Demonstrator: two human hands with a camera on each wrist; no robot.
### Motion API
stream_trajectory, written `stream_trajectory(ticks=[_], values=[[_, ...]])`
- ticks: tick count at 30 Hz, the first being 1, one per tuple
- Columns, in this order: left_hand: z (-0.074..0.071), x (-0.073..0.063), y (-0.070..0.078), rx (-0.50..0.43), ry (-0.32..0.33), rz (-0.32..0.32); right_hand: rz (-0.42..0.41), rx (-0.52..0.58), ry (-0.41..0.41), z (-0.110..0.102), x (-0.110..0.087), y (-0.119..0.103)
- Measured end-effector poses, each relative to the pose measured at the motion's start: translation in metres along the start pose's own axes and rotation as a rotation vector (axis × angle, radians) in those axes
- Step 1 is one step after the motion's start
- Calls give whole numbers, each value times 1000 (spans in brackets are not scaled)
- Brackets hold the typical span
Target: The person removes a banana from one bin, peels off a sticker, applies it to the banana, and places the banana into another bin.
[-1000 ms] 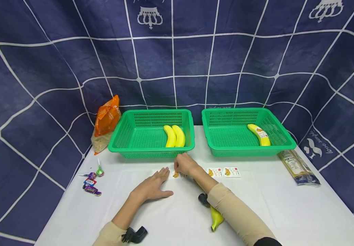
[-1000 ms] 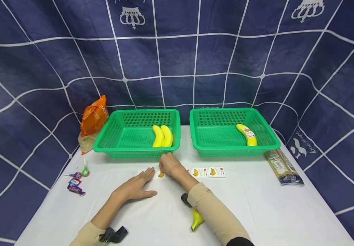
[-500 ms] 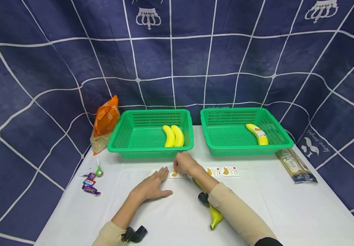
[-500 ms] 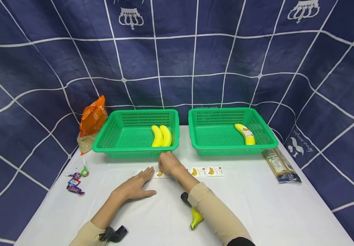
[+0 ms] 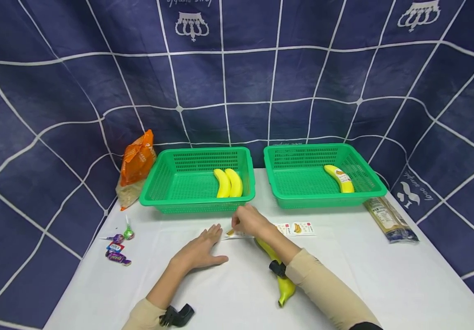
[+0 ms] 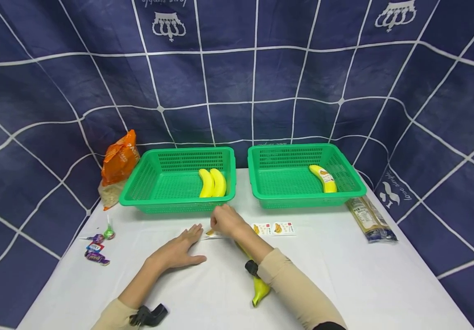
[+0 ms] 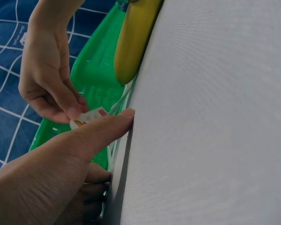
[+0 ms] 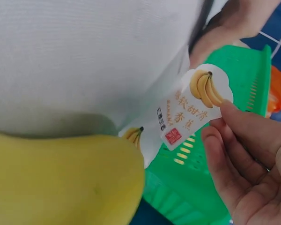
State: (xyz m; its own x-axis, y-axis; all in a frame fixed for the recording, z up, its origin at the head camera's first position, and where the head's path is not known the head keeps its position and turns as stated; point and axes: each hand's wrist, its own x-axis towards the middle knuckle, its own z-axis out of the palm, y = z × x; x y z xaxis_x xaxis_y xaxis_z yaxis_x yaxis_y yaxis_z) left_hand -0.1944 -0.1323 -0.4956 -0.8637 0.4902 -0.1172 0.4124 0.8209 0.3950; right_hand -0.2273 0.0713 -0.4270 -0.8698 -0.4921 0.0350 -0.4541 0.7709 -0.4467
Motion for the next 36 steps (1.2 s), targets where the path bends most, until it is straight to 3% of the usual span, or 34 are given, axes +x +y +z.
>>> stream_trajectory(ticks=[11, 16, 36], values=[[2, 2, -1, 61, 25, 32, 19, 140, 44, -24, -19, -3], [4, 0, -1, 41, 16, 22, 17, 181, 87, -29, -30, -1], [3, -1, -1, 98, 148, 66, 161, 274, 168, -47, -73, 32]])
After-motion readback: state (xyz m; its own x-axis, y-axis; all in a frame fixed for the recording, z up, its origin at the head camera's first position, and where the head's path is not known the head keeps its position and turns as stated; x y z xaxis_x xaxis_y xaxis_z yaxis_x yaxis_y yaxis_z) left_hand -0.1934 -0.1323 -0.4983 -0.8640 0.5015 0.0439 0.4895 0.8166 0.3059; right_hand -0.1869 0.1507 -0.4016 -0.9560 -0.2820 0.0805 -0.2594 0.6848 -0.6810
